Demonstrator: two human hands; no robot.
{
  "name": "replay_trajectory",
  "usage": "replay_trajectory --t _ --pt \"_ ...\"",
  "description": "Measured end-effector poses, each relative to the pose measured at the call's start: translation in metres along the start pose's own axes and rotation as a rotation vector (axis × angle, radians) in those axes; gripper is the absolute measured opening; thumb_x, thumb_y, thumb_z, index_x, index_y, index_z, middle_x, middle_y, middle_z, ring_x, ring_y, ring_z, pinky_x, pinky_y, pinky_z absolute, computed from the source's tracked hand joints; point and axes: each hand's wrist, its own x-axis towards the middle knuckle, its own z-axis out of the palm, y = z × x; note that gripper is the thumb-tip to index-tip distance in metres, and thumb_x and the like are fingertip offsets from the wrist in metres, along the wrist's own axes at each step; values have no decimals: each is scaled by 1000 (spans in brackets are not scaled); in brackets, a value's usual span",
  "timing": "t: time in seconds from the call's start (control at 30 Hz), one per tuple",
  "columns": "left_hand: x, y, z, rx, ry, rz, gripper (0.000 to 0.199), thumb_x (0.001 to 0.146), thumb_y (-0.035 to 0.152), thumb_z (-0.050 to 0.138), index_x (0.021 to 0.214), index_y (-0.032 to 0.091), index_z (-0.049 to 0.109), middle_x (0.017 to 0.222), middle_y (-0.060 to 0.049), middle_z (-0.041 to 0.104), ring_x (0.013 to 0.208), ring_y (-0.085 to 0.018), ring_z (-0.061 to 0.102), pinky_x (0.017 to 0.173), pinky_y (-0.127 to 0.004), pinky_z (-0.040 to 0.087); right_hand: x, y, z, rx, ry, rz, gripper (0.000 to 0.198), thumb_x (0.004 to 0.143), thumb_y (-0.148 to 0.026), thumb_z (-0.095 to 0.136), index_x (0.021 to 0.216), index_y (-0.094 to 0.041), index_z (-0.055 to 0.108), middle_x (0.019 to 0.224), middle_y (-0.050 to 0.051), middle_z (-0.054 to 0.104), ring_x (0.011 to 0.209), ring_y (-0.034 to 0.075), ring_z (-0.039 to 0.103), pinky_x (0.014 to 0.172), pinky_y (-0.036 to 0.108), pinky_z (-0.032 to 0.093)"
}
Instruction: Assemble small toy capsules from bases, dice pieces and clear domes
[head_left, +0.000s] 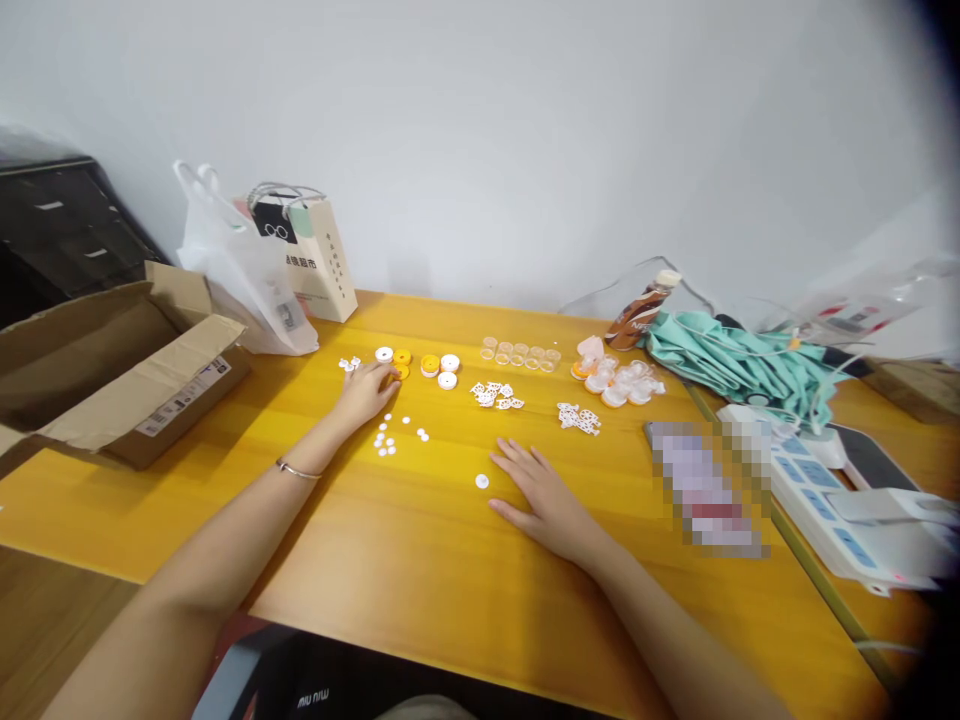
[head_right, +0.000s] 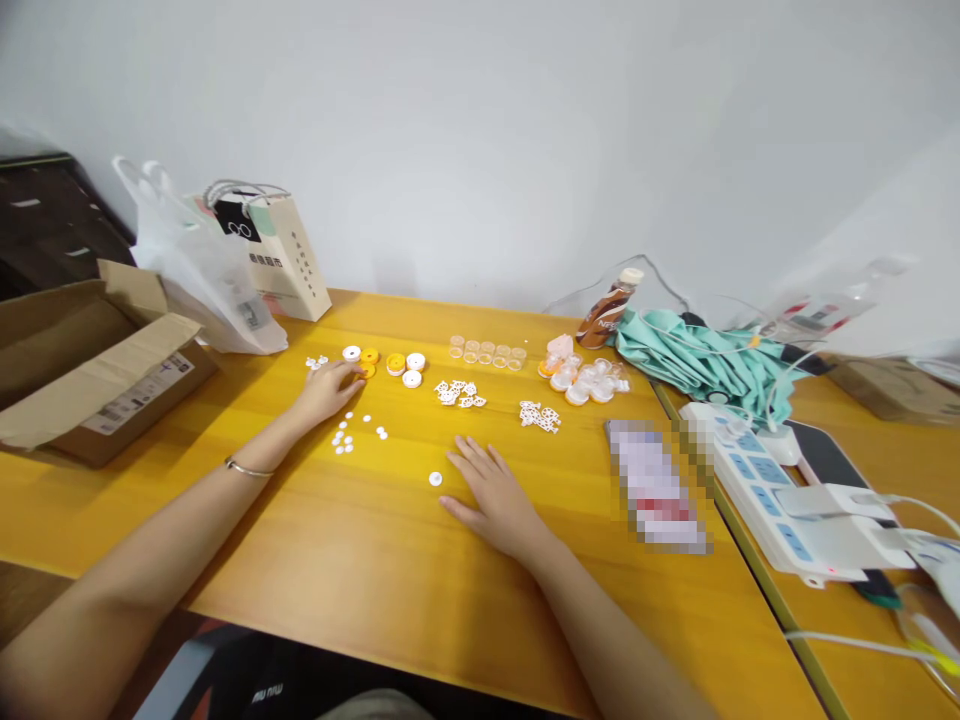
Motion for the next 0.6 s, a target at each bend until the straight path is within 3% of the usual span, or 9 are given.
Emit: replay_trajectory --t 0.27,0.37,0.47,0.6 --pt "-3 6 1 27 10 26 11 83 25 49 85 19 58 97 -7 63 95 -25 53 85 -39 30 1 -2 -1 -13 4 -10 53 85 -45 43 132 -22 36 144 10 29 134 23 23 108 49 21" --pt "-9 16 -5 39 88 62 11 85 24 47 87 19 57 102 -7 61 100 -25 51 86 -40 28 1 -3 -2 -17 3 -8 52 85 -45 44 131 -21 37 144 10 29 134 22 23 108 49 21" --pt "-22 39 -13 -7 163 203 12 87 24 44 92 20 54 112 -8 57 106 -23 48 88 -38 26 1 -2 -2 -18 2 -4 53 85 -45 44 131 -21 37 144 11 30 134 23 23 108 49 21" --pt "-50 82 -19 -214 -37 484 18 88 29 44 102 20 51 111 -7 58 104 -19 50 88 -34 29 0 -1 0 -10 13 -6 53 85 -45 44 132 -22 35 144 10 30 134 23 23 108 49 21"
